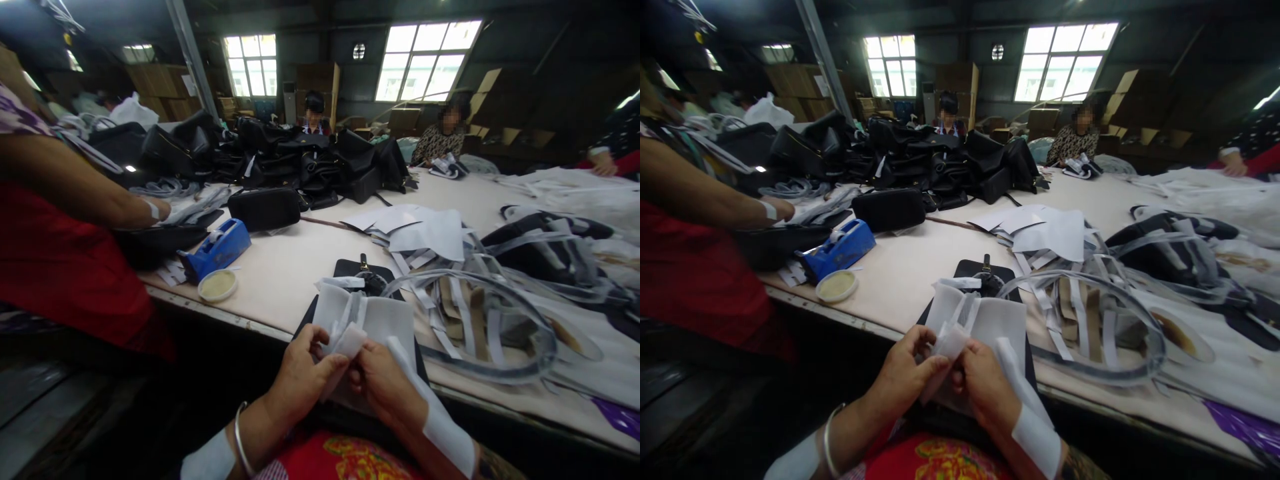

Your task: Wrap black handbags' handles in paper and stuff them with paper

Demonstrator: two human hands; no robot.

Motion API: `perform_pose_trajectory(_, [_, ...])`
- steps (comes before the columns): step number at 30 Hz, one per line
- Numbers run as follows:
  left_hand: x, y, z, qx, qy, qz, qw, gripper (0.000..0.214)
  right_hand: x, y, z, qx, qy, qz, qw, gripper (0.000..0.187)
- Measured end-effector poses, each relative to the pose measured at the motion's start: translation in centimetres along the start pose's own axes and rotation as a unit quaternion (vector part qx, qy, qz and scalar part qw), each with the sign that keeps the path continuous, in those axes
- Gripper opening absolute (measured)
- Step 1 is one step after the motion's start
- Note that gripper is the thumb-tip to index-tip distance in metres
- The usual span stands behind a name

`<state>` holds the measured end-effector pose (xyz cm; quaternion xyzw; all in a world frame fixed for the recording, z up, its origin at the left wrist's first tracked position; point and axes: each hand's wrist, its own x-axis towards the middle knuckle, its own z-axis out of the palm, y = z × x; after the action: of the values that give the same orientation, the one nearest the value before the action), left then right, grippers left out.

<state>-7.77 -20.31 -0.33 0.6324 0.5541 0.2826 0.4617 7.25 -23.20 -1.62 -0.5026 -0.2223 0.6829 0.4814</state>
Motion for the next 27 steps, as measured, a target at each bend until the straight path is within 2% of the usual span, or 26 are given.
perform_pose_trajectory(2, [-0.1,-0.1,0.1,-0.013,-0.015,-0.018,1.0,0.041,-0.1,0.0,0.0,0.029,-0.016,-0.003,0.999,0.024])
perform_pose_trajectory(6, [-0.2,0.4,0.1,-0.062,-0.104,0.051,0.991,0.033,-0.1,0.5,-0.3,0.041,-0.047,-0.028,0.998,0.031])
perform_pose_trajectory(8, [-0.3,0.8,0.0,-0.047,-0.128,0.073,0.988,0.034,-0.1,0.8,-0.5,0.023,-0.05,-0.04,0.998,0.032])
perform_pose_trajectory(11, [-0.2,1.1,-0.2,0.004,-0.147,0.075,0.986,0.037,-0.3,0.9,-0.7,-0.002,-0.042,-0.041,0.998,0.034])
perform_pose_trajectory(16, [0.1,1.3,-0.5,0.002,-0.175,0.073,0.982,0.04,-0.5,0.4,-0.7,-0.096,-0.021,-0.053,0.994,0.037])
perform_pose_trajectory(18, [0.2,1.5,-0.7,-0.03,-0.205,0.065,0.976,0.041,-0.3,0.3,-0.7,-0.144,-0.008,-0.062,0.988,0.037])
perform_pose_trajectory(20, [0.3,1.7,-0.8,-0.065,-0.246,0.027,0.967,0.043,-0.2,0.3,-0.8,-0.2,0.009,-0.075,0.977,0.036])
perform_pose_trajectory(23, [0.4,1.6,-0.8,-0.115,-0.296,-0.062,0.946,0.046,-0.4,0.2,-1.0,-0.323,0.042,-0.136,0.936,0.034])
perform_pose_trajectory(24, [0.4,1.5,-0.8,-0.131,-0.302,-0.083,0.94,0.047,-0.5,0.1,-1.1,-0.375,0.056,-0.17,0.909,0.035])
perform_pose_trajectory(27, [0.5,0.9,-0.3,-0.178,-0.285,-0.111,0.935,0.048,-0.8,-0.1,-1.1,-0.529,0.094,-0.253,0.805,0.035])
